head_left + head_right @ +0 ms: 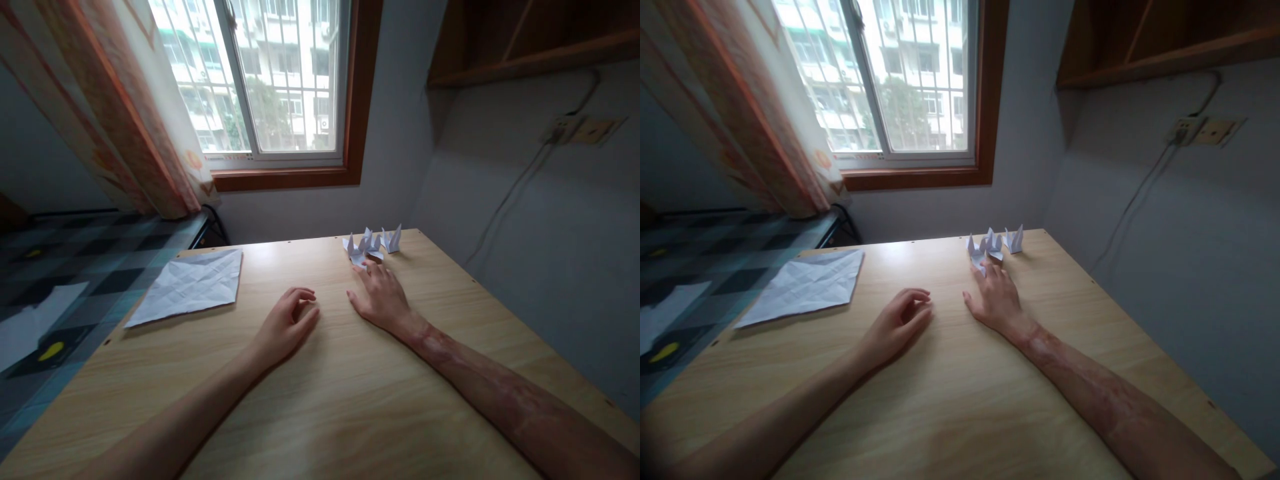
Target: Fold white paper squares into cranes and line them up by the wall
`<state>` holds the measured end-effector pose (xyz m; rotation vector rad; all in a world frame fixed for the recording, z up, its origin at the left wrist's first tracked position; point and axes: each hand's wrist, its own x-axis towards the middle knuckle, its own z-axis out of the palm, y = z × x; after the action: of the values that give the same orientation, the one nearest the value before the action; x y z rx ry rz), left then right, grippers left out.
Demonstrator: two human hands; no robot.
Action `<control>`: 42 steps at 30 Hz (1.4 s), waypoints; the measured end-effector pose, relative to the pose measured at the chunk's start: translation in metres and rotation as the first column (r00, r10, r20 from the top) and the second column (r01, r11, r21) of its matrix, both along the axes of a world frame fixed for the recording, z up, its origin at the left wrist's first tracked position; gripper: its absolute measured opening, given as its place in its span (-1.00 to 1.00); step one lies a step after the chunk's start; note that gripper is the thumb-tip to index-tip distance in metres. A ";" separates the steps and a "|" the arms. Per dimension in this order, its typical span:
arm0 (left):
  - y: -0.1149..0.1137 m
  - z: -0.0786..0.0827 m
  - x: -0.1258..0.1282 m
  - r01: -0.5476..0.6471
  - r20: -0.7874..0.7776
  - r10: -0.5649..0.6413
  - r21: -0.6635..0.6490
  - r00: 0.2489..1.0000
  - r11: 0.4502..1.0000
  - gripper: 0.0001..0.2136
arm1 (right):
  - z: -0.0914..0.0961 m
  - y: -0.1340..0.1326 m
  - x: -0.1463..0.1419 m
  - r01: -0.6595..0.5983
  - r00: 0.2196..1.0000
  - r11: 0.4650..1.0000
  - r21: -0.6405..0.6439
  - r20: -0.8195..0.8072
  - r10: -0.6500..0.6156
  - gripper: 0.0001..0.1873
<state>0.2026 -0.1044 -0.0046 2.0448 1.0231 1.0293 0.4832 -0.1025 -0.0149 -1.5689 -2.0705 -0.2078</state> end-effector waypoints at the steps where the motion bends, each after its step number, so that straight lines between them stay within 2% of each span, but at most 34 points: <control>1: -0.001 0.001 0.000 0.016 -0.041 -0.015 0.026 0.999 1.000 -0.81 | 0.002 -0.003 -0.001 -0.065 0.998 0.998 -0.001 -0.014 0.065 -0.40; 3: -0.002 0.003 -0.001 0.032 -0.111 -0.024 0.069 0.994 0.997 -0.84 | 0.005 -0.007 -0.003 -0.274 0.961 0.961 -0.047 -0.046 0.271 -0.44; 5: -0.001 0.004 -0.004 0.035 -0.165 -0.017 0.105 0.986 0.994 -0.84 | 0.007 -0.009 -0.005 -0.467 0.884 0.876 -0.122 -0.080 0.460 -0.45; 6: 0.000 0.005 -0.006 0.045 -0.192 -0.021 0.119 0.981 0.992 -0.83 | 0.007 -0.010 -0.005 -0.521 0.853 0.839 -0.154 -0.096 0.512 -0.44; 8: 0.003 0.009 -0.010 0.087 -0.246 -0.051 0.138 0.968 0.987 -0.82 | 0.007 -0.010 -0.005 -0.559 0.829 0.809 -0.183 -0.119 0.546 -0.42; 11: 0.009 0.019 -0.018 0.192 -0.336 -0.139 0.131 0.932 0.973 -0.77 | 0.005 -0.008 -0.005 -0.555 0.832 0.813 -0.178 -0.127 0.540 -0.41; 15: 0.023 0.037 -0.038 0.356 -0.514 -0.283 0.047 0.810 0.933 -0.63 | 0.002 -0.006 -0.005 -0.553 0.833 0.812 -0.186 -0.116 0.541 -0.41; 16: 0.029 0.041 -0.046 0.365 -0.544 -0.293 0.026 0.786 0.931 -0.61 | 0.002 -0.006 -0.005 -0.553 0.833 0.812 -0.188 -0.115 0.541 -0.41; 18: 0.045 0.050 -0.071 0.302 -0.588 -0.226 0.032 0.777 0.953 -0.55 | 0.001 -0.006 -0.004 -0.556 0.831 0.810 -0.186 -0.115 0.544 -0.41; 21: 0.072 0.063 -0.123 0.072 -0.606 0.031 0.145 0.795 0.987 -0.30 | 0.001 -0.006 -0.004 -0.558 0.830 0.810 -0.179 -0.125 0.544 -0.41; 23: 0.086 0.070 -0.161 -0.068 -0.649 0.148 0.147 0.747 0.987 -0.16 | 0.002 -0.006 -0.004 -0.559 0.829 0.810 -0.177 -0.129 0.544 -0.41; 25: 0.094 0.072 -0.193 -0.192 -0.688 0.207 0.100 0.695 0.976 -0.12 | 0.001 -0.006 -0.004 -0.558 0.830 0.811 -0.177 -0.131 0.542 -0.41; 27: 0.096 0.072 -0.213 -0.243 -0.706 0.183 0.016 0.684 0.970 -0.19 | 0.001 -0.006 -0.004 -0.558 0.830 0.811 -0.178 -0.133 0.542 -0.41; 31: 0.095 0.070 -0.222 -0.132 -0.661 0.057 -0.064 0.749 0.989 -0.40 | 0.002 -0.006 -0.004 -0.555 0.832 0.813 -0.176 -0.144 0.536 -0.41; 35: 0.099 0.068 -0.221 -0.147 -0.619 0.040 -0.123 0.785 0.982 -0.49 | 0.004 -0.007 -0.004 -0.554 0.832 0.814 -0.174 -0.155 0.533 -0.42; 39: 0.103 0.068 -0.222 -0.167 -0.644 0.067 -0.096 0.762 0.981 -0.53 | 0.005 -0.007 -0.004 -0.556 0.830 0.813 -0.174 -0.153 0.536 -0.42; 42: 0.104 0.072 -0.218 -0.133 -0.655 0.069 -0.049 0.753 0.990 -0.58 | 0.004 -0.007 -0.004 -0.554 0.832 0.813 -0.178 -0.147 0.535 -0.42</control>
<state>-0.0158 -0.0005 0.0674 2.3413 1.5062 0.2681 0.4788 -0.1090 -0.0109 -0.9945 -2.4318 0.3025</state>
